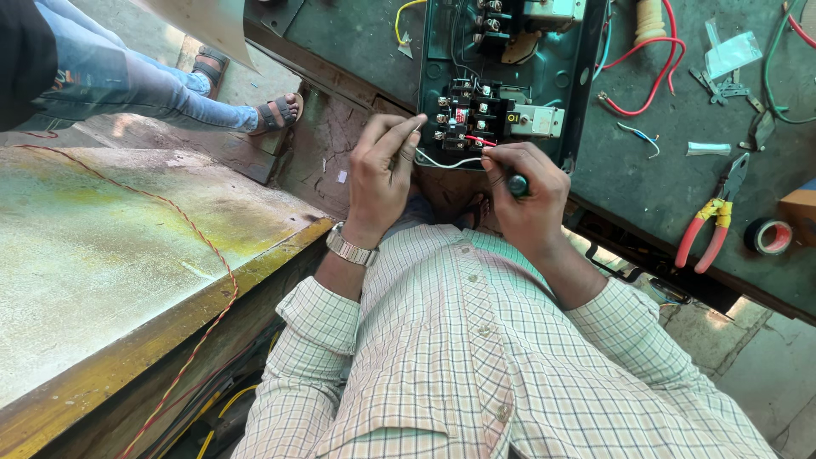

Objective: The person strips insulation from wires and connects them to terminals inside an open electrical box using a screwdriver and pliers. They tighten screws to secure the connections and adjust wire placement within the box.

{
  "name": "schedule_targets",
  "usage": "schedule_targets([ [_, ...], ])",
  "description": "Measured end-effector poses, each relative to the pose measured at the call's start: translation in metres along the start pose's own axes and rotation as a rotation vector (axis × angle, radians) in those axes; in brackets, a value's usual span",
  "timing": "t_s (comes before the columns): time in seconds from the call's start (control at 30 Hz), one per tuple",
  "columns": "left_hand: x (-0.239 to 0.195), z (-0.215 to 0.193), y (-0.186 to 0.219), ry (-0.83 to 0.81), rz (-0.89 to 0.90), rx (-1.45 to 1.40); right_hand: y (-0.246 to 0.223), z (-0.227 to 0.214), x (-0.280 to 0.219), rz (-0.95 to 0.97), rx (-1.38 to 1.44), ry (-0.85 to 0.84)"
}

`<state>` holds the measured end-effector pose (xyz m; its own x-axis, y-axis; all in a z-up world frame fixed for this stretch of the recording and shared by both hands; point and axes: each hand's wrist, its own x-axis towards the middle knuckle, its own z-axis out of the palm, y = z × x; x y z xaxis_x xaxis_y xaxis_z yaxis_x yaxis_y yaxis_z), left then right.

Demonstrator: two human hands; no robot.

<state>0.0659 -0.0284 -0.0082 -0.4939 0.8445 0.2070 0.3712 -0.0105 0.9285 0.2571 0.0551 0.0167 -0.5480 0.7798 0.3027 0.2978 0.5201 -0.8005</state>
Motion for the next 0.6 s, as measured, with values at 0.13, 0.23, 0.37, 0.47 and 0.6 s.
schedule_targets([
  [0.13, -0.003, -0.009, -0.001, 0.018, 0.143, 0.163, 0.006, 0.007, -0.005, 0.028, -0.009, 0.017],
  [0.23, -0.007, -0.008, -0.002, 0.023, 0.136, 0.142, 0.011, 0.01, -0.007, 0.059, 0.03, 0.051],
  [0.37, -0.016, -0.003, -0.006, -0.003, 0.032, -0.005, 0.013, 0.01, -0.009, 0.078, 0.082, 0.051],
  [0.47, -0.021, -0.002, -0.008, 0.011, 0.044, -0.067, 0.011, 0.008, -0.008, 0.17, 0.177, 0.027],
  [0.6, -0.025, -0.003, -0.008, 0.019, 0.086, -0.061, 0.01, 0.0, -0.007, 0.141, 0.227, 0.002],
])
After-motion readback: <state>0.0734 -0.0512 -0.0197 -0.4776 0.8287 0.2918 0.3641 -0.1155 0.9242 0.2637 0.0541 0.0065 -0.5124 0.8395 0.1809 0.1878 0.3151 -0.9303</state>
